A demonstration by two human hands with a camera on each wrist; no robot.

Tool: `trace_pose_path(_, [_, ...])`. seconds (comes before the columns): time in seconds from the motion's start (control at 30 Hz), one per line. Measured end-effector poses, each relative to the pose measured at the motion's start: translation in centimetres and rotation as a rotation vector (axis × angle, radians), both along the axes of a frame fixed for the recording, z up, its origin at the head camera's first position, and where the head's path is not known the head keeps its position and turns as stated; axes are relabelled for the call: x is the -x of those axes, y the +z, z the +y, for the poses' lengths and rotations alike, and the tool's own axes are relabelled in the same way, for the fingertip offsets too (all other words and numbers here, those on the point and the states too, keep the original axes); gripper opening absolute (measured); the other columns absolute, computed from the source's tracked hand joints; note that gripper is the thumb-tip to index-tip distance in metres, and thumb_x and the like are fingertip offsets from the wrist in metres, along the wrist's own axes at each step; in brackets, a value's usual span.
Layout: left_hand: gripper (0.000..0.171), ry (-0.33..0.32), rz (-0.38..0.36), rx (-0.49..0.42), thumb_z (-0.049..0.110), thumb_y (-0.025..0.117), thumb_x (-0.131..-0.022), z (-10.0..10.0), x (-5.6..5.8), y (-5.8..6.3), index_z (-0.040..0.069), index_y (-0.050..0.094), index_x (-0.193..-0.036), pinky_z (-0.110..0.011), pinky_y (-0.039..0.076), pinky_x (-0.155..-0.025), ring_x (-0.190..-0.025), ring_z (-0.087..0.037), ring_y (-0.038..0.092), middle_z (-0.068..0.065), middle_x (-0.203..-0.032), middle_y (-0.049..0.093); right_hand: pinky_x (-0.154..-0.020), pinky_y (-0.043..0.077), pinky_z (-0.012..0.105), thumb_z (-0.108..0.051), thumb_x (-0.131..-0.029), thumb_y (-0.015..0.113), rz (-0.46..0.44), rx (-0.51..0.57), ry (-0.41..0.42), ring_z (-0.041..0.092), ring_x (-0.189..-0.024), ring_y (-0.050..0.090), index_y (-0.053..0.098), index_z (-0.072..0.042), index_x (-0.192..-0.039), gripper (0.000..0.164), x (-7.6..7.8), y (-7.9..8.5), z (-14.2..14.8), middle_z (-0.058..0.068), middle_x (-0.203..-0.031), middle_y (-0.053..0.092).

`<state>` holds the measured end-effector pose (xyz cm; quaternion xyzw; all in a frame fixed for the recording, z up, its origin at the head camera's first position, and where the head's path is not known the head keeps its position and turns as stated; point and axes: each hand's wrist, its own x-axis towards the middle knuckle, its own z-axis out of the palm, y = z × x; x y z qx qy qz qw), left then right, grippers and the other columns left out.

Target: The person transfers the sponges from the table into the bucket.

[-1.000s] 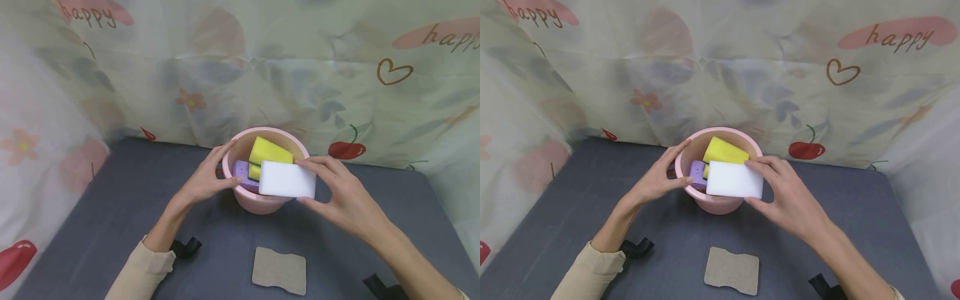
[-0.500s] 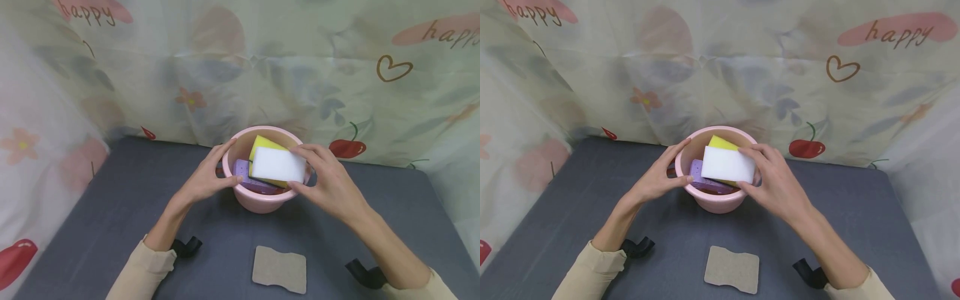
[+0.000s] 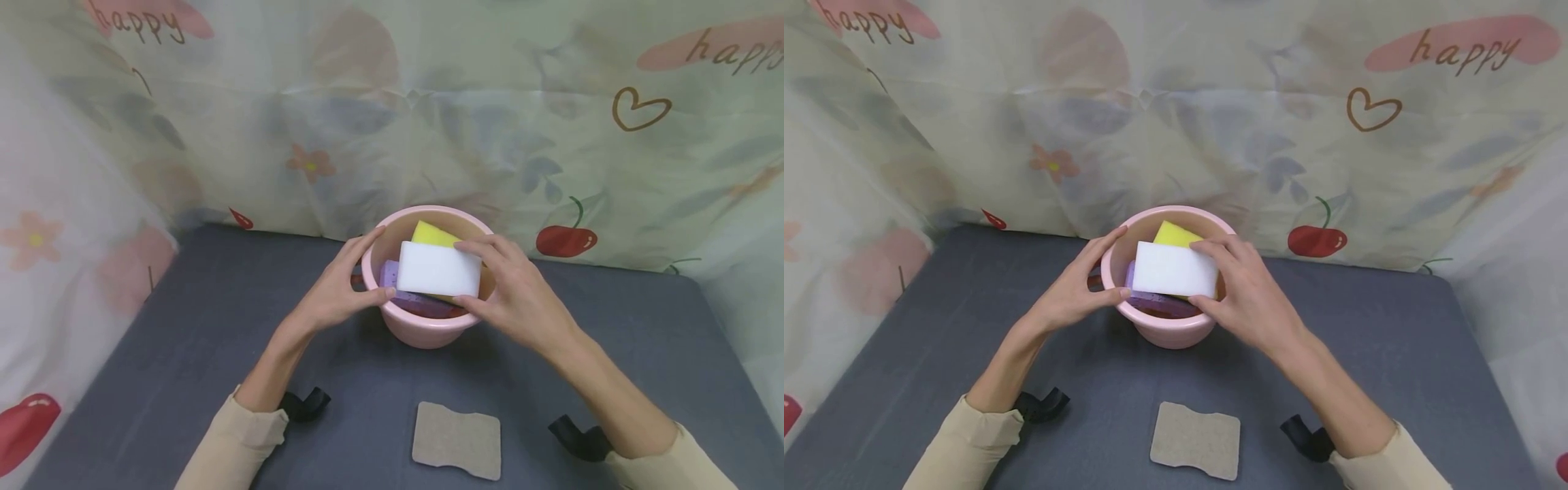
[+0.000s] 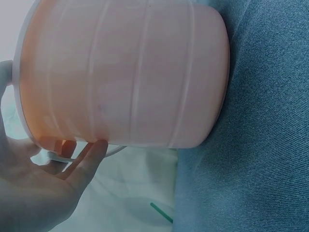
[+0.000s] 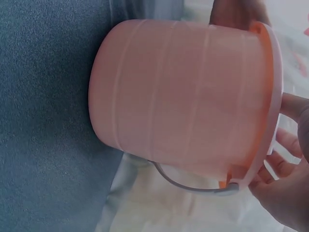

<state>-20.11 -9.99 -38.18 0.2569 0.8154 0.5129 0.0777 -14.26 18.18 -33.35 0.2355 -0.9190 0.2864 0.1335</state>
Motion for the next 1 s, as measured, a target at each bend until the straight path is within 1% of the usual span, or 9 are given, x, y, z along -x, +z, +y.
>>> trace_pose_path(0.1, [0.091, 0.005, -0.005, 0.001, 0.033, 0.077, -0.083, 0.0, 0.0, 0.0, 0.035, 0.025, -0.157, -0.047, 0.047, -0.099, -0.132, -0.021, 0.040, -0.003, -0.153, 0.032, -0.086, 0.050, 0.044, -0.012, -0.073, 0.089, -0.035, 0.002, -0.004, 0.026, -0.116, 0.050, 0.056, -0.006, -0.136, 0.071, 0.2, 0.0, -0.1, 0.010, -0.129, 0.055])
trace_pose_path(0.23, [0.091, 0.005, -0.004, -0.001, 0.033, 0.078, -0.083, -0.1, 0.1, 0.0, 0.035, 0.025, -0.157, -0.048, 0.047, -0.099, -0.132, -0.021, 0.040, -0.002, -0.153, 0.032, -0.090, 0.050, 0.047, -0.016, -0.075, 0.088, -0.095, -0.011, -0.022, 0.027, -0.119, 0.048, 0.054, -0.007, -0.139, 0.073, 0.3, 0.2, -0.3, 0.010, -0.133, 0.053])
trace_pose_path(0.4, [0.091, -0.001, -0.007, -0.016, 0.031, 0.078, -0.083, -0.2, 0.1, 0.0, 0.035, 0.025, -0.157, -0.048, 0.047, -0.100, -0.133, -0.020, 0.040, -0.002, -0.152, 0.032, -0.094, 0.048, 0.052, -0.022, -0.076, 0.088, -0.176, -0.033, -0.055, 0.029, -0.122, 0.046, 0.052, -0.012, -0.143, 0.077, 0.3, 0.5, -0.5, 0.010, -0.138, 0.050])
trace_pose_path(0.5, [0.090, -0.004, -0.012, -0.022, 0.031, 0.078, -0.083, -0.2, 0.1, -0.1, 0.035, 0.026, -0.157, -0.047, 0.046, -0.101, -0.132, -0.019, 0.040, -0.001, -0.152, 0.033, -0.096, 0.048, 0.053, -0.022, -0.076, 0.087, -0.200, -0.036, -0.067, 0.029, -0.122, 0.046, 0.053, -0.014, -0.142, 0.075, 0.3, 0.4, -0.5, 0.010, -0.138, 0.050])
trace_pose_path(0.57, [0.090, -0.005, -0.016, -0.024, 0.031, 0.078, -0.083, -0.2, 0.1, -0.1, 0.035, 0.026, -0.157, -0.047, 0.046, -0.101, -0.132, -0.019, 0.041, -0.001, -0.152, 0.033, -0.095, 0.048, 0.052, -0.021, -0.077, 0.087, -0.198, -0.031, -0.066, 0.027, -0.120, 0.047, 0.055, -0.013, -0.141, 0.072, 0.3, 0.4, -0.5, 0.009, -0.137, 0.051])
trace_pose_path(0.73, [0.090, -0.007, -0.023, -0.031, 0.029, 0.078, -0.084, -0.2, 0.1, -0.1, 0.034, 0.026, -0.157, -0.047, 0.046, -0.102, -0.132, -0.019, 0.041, -0.002, -0.152, 0.032, -0.089, 0.051, 0.046, -0.020, -0.076, 0.087, -0.149, -0.008, -0.047, 0.026, -0.112, 0.052, 0.061, -0.012, -0.134, 0.064, 0.1, 0.1, -0.2, 0.006, -0.130, 0.055])
trace_pose_path(0.83, [0.090, -0.007, -0.025, -0.035, 0.029, 0.078, -0.084, -0.2, 0.1, -0.2, 0.034, 0.026, -0.157, -0.047, 0.046, -0.101, -0.132, -0.019, 0.041, -0.001, -0.153, 0.032, -0.076, 0.053, 0.038, -0.019, -0.077, 0.087, -0.114, 0.014, -0.041, 0.021, -0.092, 0.059, 0.063, -0.014, -0.132, 0.060, -0.2, 0.1, 0.0, 0.004, -0.129, 0.056])
trace_pose_path(0.93, [0.090, -0.006, -0.022, -0.032, 0.030, 0.077, -0.084, -0.2, 0.1, -0.2, 0.034, 0.026, -0.157, -0.047, 0.046, -0.101, -0.132, -0.019, 0.040, -0.001, -0.153, 0.032, -0.064, 0.050, 0.028, -0.018, -0.077, 0.087, -0.056, 0.039, -0.040, 0.012, -0.073, 0.056, 0.064, -0.015, -0.130, 0.057, -0.7, 0.2, 0.4, 0.001, -0.129, 0.057])
trace_pose_path(1.0, [0.090, -0.004, -0.021, -0.028, 0.030, 0.077, -0.084, -0.3, 0.2, -0.2, 0.035, 0.026, -0.157, -0.047, 0.046, -0.101, -0.132, -0.019, 0.040, -0.001, -0.153, 0.031, -0.061, 0.046, 0.024, -0.017, -0.076, 0.088, -0.015, 0.057, -0.040, 0.008, -0.068, 0.053, 0.065, -0.015, -0.128, 0.057, -1.0, 0.3, 0.7, -0.001, -0.128, 0.058])
